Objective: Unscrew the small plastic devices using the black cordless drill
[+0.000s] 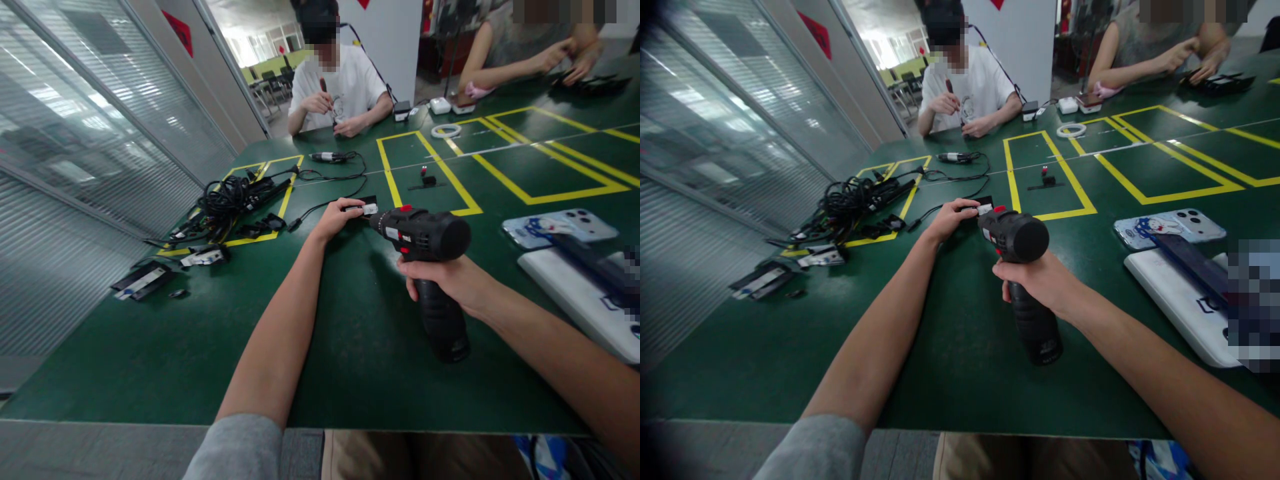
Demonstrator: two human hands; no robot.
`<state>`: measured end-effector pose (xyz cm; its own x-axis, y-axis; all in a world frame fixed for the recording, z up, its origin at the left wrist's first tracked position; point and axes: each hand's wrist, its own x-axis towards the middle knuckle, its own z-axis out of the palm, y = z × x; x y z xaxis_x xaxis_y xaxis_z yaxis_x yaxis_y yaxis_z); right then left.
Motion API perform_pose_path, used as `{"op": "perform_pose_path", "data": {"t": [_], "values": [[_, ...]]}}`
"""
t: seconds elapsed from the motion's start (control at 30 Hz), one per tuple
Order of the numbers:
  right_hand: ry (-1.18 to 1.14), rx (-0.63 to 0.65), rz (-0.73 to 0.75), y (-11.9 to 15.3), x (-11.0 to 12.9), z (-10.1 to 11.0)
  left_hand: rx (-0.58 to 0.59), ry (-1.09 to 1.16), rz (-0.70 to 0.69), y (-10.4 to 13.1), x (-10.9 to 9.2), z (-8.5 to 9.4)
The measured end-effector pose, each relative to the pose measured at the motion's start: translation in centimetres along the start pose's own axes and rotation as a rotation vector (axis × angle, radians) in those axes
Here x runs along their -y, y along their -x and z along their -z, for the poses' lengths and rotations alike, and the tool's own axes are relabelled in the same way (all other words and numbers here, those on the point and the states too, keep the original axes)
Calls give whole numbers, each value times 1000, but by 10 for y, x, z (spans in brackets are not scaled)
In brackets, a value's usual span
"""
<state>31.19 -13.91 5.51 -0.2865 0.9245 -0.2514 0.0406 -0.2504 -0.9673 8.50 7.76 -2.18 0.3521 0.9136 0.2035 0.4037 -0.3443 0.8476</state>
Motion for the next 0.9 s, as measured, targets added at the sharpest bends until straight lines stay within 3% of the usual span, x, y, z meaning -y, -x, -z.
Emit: {"op": "perform_pose_path", "data": {"t": [0.9], "values": [[-20, 7, 7, 1, 1, 0, 8, -24, -16, -1, 2, 0]]}}
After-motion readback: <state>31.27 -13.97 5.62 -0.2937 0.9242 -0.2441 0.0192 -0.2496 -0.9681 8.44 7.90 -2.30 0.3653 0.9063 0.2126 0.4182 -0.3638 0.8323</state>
